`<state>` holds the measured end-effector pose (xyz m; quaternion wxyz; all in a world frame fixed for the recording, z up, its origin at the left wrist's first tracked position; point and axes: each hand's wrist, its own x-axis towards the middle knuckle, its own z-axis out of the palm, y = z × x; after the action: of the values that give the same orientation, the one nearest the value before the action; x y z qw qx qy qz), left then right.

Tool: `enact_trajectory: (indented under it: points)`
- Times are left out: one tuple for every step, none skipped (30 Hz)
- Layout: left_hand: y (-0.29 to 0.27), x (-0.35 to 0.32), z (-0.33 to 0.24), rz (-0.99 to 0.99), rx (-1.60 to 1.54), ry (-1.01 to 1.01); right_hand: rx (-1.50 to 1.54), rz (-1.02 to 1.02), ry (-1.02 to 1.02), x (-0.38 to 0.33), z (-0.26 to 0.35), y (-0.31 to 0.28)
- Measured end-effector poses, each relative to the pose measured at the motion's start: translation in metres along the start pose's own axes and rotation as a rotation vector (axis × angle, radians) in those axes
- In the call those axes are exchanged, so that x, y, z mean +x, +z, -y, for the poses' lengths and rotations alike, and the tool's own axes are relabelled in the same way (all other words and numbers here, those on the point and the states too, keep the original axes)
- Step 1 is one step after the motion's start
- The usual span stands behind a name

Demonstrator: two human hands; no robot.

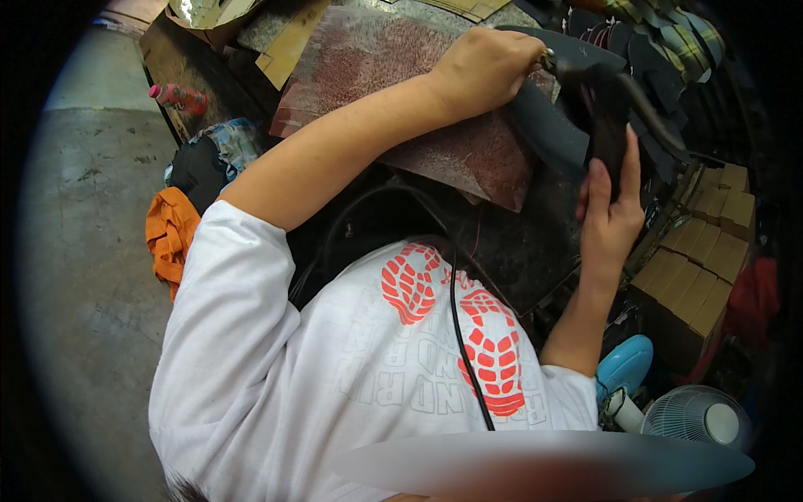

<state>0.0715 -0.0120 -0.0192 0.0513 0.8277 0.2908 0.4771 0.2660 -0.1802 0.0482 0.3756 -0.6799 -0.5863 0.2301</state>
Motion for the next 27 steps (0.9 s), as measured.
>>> enact_trajectory:
  points:
    - [0.002,0.001,0.002,-0.044,-0.008,-0.042,-0.075,-0.045,-0.005,-0.004,-0.009,0.0]
    - [0.002,-0.002,0.003,-0.078,-0.023,-0.092,-0.156,-0.078,-0.13,-0.008,-0.016,0.004]
    - [0.002,-0.003,0.007,-0.068,-0.108,-0.207,-0.22,-0.025,-0.045,-0.012,-0.021,0.007]
    - [0.002,-0.003,0.012,-0.058,-0.191,-0.32,-0.246,0.003,-0.083,-0.016,-0.022,0.006]
    - [0.001,-0.004,0.015,-0.048,-0.277,-0.439,-0.302,-0.038,-0.189,-0.018,-0.021,0.01]
    - [0.002,-0.004,0.019,-0.026,-0.494,-0.573,-0.337,-0.049,-0.116,-0.019,-0.019,0.009]
    - [0.0,-0.004,0.023,-0.005,-0.712,-0.704,-0.35,-0.03,-0.052,-0.02,-0.016,0.01]
    - [0.0,-0.004,0.025,0.017,-0.932,-0.831,-0.356,0.003,-0.033,-0.019,-0.013,0.011]
    - [-0.001,-0.006,0.025,0.063,-0.808,-0.806,-0.36,-0.019,-0.023,-0.019,-0.01,0.012]
    - [-0.001,-0.006,0.025,0.037,-0.773,-0.77,-0.358,-0.026,-0.056,-0.018,-0.009,0.012]
    - [-0.001,-0.007,0.024,0.011,-0.738,-0.734,-0.352,-0.012,-0.091,-0.018,-0.009,0.012]
    - [0.0,-0.007,0.022,-0.016,-0.703,-0.699,-0.357,-0.039,-0.102,-0.018,-0.011,0.013]
    - [-0.001,-0.006,0.02,-0.015,-0.684,-0.684,-0.357,-0.043,-0.114,-0.019,-0.014,0.013]
    - [-0.001,-0.006,0.018,-0.013,-0.664,-0.669,-0.343,-0.03,-0.149,-0.02,-0.018,0.012]
    - [-0.002,-0.006,0.017,-0.011,-0.644,-0.655,-0.357,-0.047,-0.131,-0.021,-0.022,0.013]
    - [-0.003,-0.005,0.016,0.003,-0.603,-0.634,-0.356,-0.048,-0.135,-0.022,-0.026,0.012]
    - [-0.004,-0.005,0.015,0.018,-0.563,-0.614,-0.338,-0.055,-0.198,-0.022,-0.03,0.012]
    - [-0.006,-0.004,0.015,0.033,-0.524,-0.592,-0.316,-0.035,-0.097,-0.022,-0.03,0.011]
    - [-0.007,-0.003,0.015,0.042,-0.459,-0.545,-0.276,-0.019,-0.057,-0.021,-0.029,0.009]
    - [-0.008,-0.003,0.015,0.05,-0.393,-0.498,-0.232,-0.008,-0.022,-0.02,-0.023,0.004]
    - [-0.008,-0.002,0.015,0.057,-0.328,-0.451,-0.188,0.002,0.015,-0.018,-0.015,-0.002]
    - [-0.008,-0.001,0.014,0.055,-0.299,-0.411,-0.133,0.025,-0.046,-0.016,-0.003,-0.008]
    - [-0.009,-0.001,0.013,0.053,-0.27,-0.371,-0.113,-0.027,-0.119,-0.015,0.012,-0.018]
    - [-0.009,0.0,0.011,0.052,-0.241,-0.333,-0.096,-0.133,-0.214,-0.014,0.029,-0.027]
    - [-0.009,0.0,0.008,0.044,-0.208,-0.28,0.007,-0.215,-0.302,-0.013,0.047,-0.039]
    - [-0.01,0.001,0.005,0.037,-0.176,-0.227,0.143,-0.246,-0.39,-0.012,0.061,-0.044]
    - [-0.01,0.002,0.001,0.031,-0.144,-0.174,0.167,-0.345,-0.49,-0.011,0.073,-0.047]
